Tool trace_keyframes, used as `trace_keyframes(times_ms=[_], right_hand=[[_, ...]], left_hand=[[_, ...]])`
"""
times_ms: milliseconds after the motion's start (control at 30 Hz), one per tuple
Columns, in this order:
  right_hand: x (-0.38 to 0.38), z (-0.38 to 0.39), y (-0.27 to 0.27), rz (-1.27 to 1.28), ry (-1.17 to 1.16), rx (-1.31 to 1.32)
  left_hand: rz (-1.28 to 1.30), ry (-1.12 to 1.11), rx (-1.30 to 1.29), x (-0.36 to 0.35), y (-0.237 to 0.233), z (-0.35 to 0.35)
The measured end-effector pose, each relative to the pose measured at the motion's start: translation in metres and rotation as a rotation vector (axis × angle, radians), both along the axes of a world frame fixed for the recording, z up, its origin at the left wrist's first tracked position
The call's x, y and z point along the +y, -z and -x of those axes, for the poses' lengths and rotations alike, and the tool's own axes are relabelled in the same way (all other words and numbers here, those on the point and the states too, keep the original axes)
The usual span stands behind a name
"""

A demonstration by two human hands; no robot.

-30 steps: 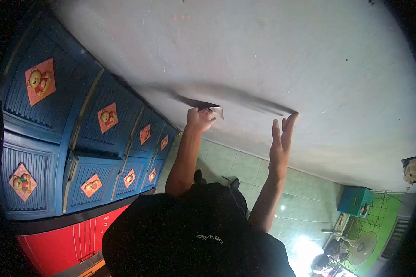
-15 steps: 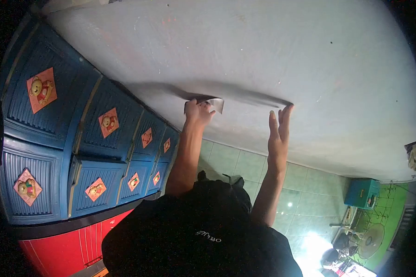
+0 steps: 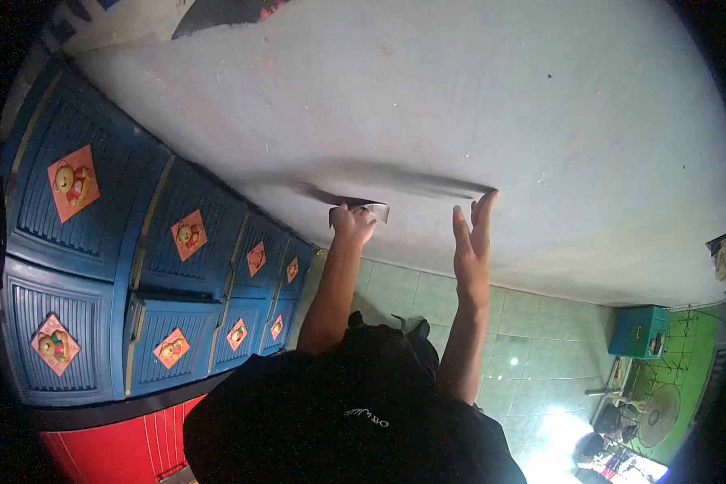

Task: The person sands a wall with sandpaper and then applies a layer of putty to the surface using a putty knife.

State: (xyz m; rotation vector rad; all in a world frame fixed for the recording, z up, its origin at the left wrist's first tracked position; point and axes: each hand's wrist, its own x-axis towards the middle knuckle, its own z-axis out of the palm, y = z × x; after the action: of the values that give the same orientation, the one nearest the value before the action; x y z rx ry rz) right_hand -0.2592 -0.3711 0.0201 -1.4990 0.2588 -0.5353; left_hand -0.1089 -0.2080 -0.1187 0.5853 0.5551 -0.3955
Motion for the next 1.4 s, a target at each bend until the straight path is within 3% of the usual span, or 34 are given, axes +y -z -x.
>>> trace_keyframes(times_ms=[133, 167, 233, 367, 500, 567, 700, 767, 800, 900, 933, 1000, 1100, 1233, 1267, 1367, 1400], right_hand=[[0.001, 0.001, 0.001, 0.029, 0.001, 0.050], [0.003, -0.001, -0.001, 0.024, 0.006, 0.036], [0.006, -0.004, 0.002, 0.028, 0.010, 0.024], [0.003, -0.003, 0.005, 0.032, 0.013, 0.031], [0.002, 0.000, 0.002, 0.043, -0.014, 0.036], [0.007, -0.003, 0.000, 0.036, 0.025, 0.043], [0.011, 0.000, 0.002, 0.040, 0.045, 0.057], [0.007, 0.000, 0.003, 0.057, 0.053, 0.030], [0.006, 0.000, 0.004, 0.049, 0.081, 0.014], [0.005, 0.005, 0.002, 0.049, 0.128, -0.021], [0.006, 0.005, 0.001, 0.051, 0.129, -0.026], [0.006, 0.009, 0.001, 0.105, 0.238, -0.035], [-0.001, 0.013, 0.000, 0.193, 0.340, 0.007], [-0.020, 0.013, 0.009, 0.215, 0.371, 0.060], [-0.022, 0.011, 0.012, 0.200, 0.414, 0.067], [-0.038, 0.012, 0.025, 0.210, 0.438, 0.117], [-0.042, 0.012, 0.027, 0.210, 0.437, 0.131]], left_hand=[[0.048, 0.093, -0.181, -0.007, -0.057, 0.028], [0.048, 0.086, -0.177, -0.009, -0.050, 0.019], [-0.022, -0.029, 0.123, -0.015, -0.027, 0.000], [0.100, 0.008, 0.096, -0.006, 0.008, 0.002], [0.074, 0.034, -0.039, -0.018, -0.039, 0.028], [0.002, -0.031, 0.041, -0.027, -0.027, 0.023], [-0.136, 0.028, -0.073, -0.033, -0.011, 0.039], [0.046, -0.015, 0.151, -0.034, 0.007, 0.026], [0.074, -0.040, 0.278, -0.035, 0.056, 0.006], [0.203, 0.009, 0.380, -0.024, 0.089, -0.011], [0.205, 0.010, 0.376, -0.026, 0.073, -0.003], [0.131, 0.060, 0.047, -0.030, 0.038, 0.023], [0.030, 0.077, 0.022, -0.038, 0.007, 0.029], [0.073, 0.049, 0.219, -0.043, 0.055, 0.011], [0.098, 0.098, 0.155, -0.041, 0.067, 0.013], [0.121, 0.100, -0.022, -0.049, 0.007, 0.048], [0.096, 0.056, 0.023, -0.054, -0.001, 0.048]])
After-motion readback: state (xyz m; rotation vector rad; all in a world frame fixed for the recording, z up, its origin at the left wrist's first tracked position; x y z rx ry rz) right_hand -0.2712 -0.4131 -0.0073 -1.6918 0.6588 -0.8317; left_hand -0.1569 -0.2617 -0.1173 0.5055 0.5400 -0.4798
